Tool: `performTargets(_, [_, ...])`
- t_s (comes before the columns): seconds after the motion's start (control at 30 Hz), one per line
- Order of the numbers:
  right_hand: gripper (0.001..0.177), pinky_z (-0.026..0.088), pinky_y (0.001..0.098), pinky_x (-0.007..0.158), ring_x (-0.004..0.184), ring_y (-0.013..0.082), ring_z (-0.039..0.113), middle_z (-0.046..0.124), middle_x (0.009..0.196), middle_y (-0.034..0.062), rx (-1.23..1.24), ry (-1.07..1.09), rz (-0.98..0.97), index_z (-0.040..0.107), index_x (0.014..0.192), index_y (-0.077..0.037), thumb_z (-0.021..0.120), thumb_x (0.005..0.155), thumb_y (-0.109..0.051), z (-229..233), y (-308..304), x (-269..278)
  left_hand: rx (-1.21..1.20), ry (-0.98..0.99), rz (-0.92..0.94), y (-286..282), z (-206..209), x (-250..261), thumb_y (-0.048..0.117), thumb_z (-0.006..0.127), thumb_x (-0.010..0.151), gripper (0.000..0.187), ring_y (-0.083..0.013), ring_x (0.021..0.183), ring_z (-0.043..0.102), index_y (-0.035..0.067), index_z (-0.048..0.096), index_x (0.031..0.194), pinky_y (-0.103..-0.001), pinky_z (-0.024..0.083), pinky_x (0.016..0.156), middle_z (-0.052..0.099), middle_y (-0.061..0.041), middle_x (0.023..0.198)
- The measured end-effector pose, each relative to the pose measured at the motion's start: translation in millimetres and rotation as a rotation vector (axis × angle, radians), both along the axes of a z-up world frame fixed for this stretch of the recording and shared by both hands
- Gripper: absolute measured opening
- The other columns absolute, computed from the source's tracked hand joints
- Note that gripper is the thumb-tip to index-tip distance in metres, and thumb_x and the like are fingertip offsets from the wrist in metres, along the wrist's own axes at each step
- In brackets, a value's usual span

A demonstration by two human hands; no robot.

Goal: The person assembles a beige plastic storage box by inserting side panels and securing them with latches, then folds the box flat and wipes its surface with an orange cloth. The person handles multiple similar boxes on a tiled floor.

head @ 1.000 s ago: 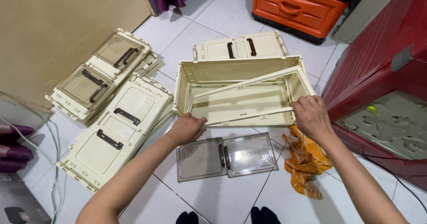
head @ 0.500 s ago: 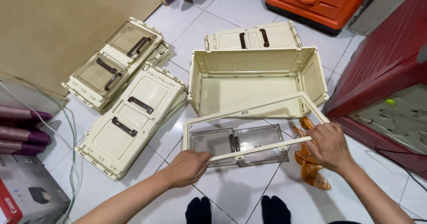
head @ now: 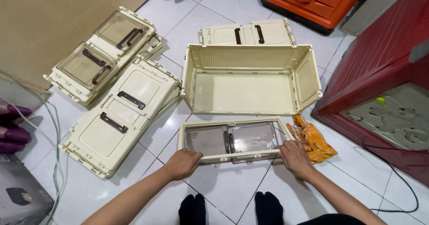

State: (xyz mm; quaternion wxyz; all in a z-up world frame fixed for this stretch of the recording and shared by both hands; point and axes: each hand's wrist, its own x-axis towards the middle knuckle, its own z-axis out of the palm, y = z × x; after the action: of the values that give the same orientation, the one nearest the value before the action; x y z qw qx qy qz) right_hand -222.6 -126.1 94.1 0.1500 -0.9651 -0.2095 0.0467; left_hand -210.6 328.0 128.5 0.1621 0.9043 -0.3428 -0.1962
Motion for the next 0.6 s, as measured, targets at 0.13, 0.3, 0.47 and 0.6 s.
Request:
performTargets(0.13, [0.018, 0.039, 0.0442, 0.093, 0.095, 0.0294, 0.055, 0.058, 0.092, 0.0106, 0.032, -0.048, 0.050, 0.067, 0.101, -0.006, 0.060, 0.092, -0.020, -8.8, 0.9, 4.4, -0.025, 0.010, 0.038, 0.2, -26.9, -2.6, 0.014, 0.056, 0.094, 0.014, -0.0373, 0.088, 0.065, 0.004, 0.061, 0.102, -0.049, 0.049, 0.085, 0.067, -0.015, 0.092])
performTargets(0.3, [0.026, 0.042, 0.0440, 0.097, 0.104, 0.0300, 0.058, 0.065, 0.102, 0.0095, 0.012, 0.062, 0.117, 0.070, 0.110, -0.007, 0.061, 0.086, -0.007, -38.7, 0.3, 8.2, 0.114, 0.047, 0.029, 9.2, -68.2, -7.6, 0.006, 0.057, 0.087, 0.025, -0.0357, 0.099, 0.064, 0.002, 0.064, 0.111, -0.046, 0.051, 0.090, 0.066, -0.016, 0.104])
performTargets(0.47, [0.043, 0.046, 0.0439, 0.095, 0.107, 0.0296, 0.060, 0.066, 0.113, 0.0105, -0.038, 0.149, 0.176, 0.069, 0.119, -0.008, 0.059, 0.079, 0.003, -69.2, -3.0, 6.0, 0.090, 0.092, 0.054, 20.1, -81.8, -10.9, 0.009, 0.060, 0.087, 0.036, -0.0357, 0.100, 0.064, -0.002, 0.062, 0.121, -0.046, 0.054, 0.086, 0.065, -0.017, 0.106])
performTargets(0.6, [0.035, 0.048, 0.0422, 0.094, 0.105, 0.0260, 0.062, 0.068, 0.111, 0.0080, -0.068, 0.163, 0.198, 0.070, 0.118, -0.009, 0.062, 0.085, -0.003, -76.6, -5.0, 8.3, 0.047, 0.006, 0.027, 17.4, -61.2, 2.6, 0.011, 0.062, 0.089, 0.024, -0.0334, 0.096, 0.066, 0.006, 0.070, 0.110, -0.045, 0.054, 0.084, 0.067, -0.013, 0.101])
